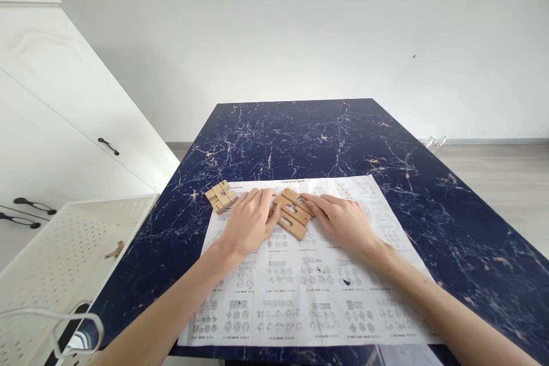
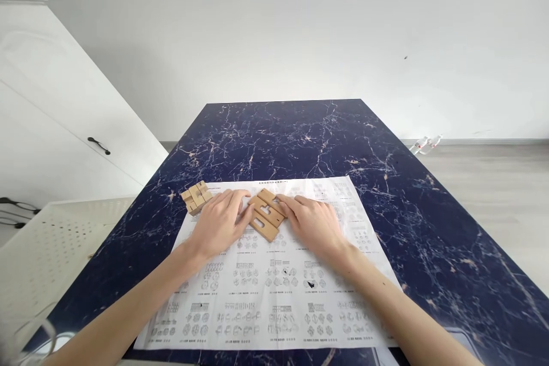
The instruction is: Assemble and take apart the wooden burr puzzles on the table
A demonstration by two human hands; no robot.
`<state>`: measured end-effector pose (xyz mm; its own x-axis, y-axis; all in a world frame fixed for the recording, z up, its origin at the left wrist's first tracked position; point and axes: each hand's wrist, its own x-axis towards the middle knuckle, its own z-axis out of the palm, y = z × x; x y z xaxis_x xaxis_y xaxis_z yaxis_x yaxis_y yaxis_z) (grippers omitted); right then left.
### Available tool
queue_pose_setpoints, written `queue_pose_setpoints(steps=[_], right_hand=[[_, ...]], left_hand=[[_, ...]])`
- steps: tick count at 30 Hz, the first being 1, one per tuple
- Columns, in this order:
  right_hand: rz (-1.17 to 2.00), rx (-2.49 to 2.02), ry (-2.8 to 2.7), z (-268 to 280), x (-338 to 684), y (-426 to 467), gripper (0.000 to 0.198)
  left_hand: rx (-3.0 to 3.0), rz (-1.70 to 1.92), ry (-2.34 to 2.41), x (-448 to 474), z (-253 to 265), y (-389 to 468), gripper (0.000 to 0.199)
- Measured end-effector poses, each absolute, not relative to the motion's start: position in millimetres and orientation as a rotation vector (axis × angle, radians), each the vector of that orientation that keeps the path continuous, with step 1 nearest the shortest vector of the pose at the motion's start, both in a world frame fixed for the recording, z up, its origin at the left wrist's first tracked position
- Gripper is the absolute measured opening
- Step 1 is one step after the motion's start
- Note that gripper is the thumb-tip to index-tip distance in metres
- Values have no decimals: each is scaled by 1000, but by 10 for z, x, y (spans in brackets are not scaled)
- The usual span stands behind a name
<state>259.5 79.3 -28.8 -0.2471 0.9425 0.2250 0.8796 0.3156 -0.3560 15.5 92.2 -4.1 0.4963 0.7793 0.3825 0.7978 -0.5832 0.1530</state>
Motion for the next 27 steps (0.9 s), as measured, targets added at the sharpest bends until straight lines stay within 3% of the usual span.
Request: queue_pose_setpoints(steps=[3, 8, 15, 27], right_hand=[[371, -1558, -2171, -253, 2629, 812, 42], [565, -1555, -2001, -233, 2688, 858, 41], [590, -1534, -1992, -228, 2695, 837, 42], [577, -1479, -2049, -273, 2736, 813, 40]], left_hand=[[-2811, -738, -1354, 244, 25, 867, 26], [-3123, -564, -1234, 462, 27, 782, 70], [-3104, -460, -1305, 353, 57, 404, 57], [-2677, -429, -1767, -730, 1, -344, 51]])
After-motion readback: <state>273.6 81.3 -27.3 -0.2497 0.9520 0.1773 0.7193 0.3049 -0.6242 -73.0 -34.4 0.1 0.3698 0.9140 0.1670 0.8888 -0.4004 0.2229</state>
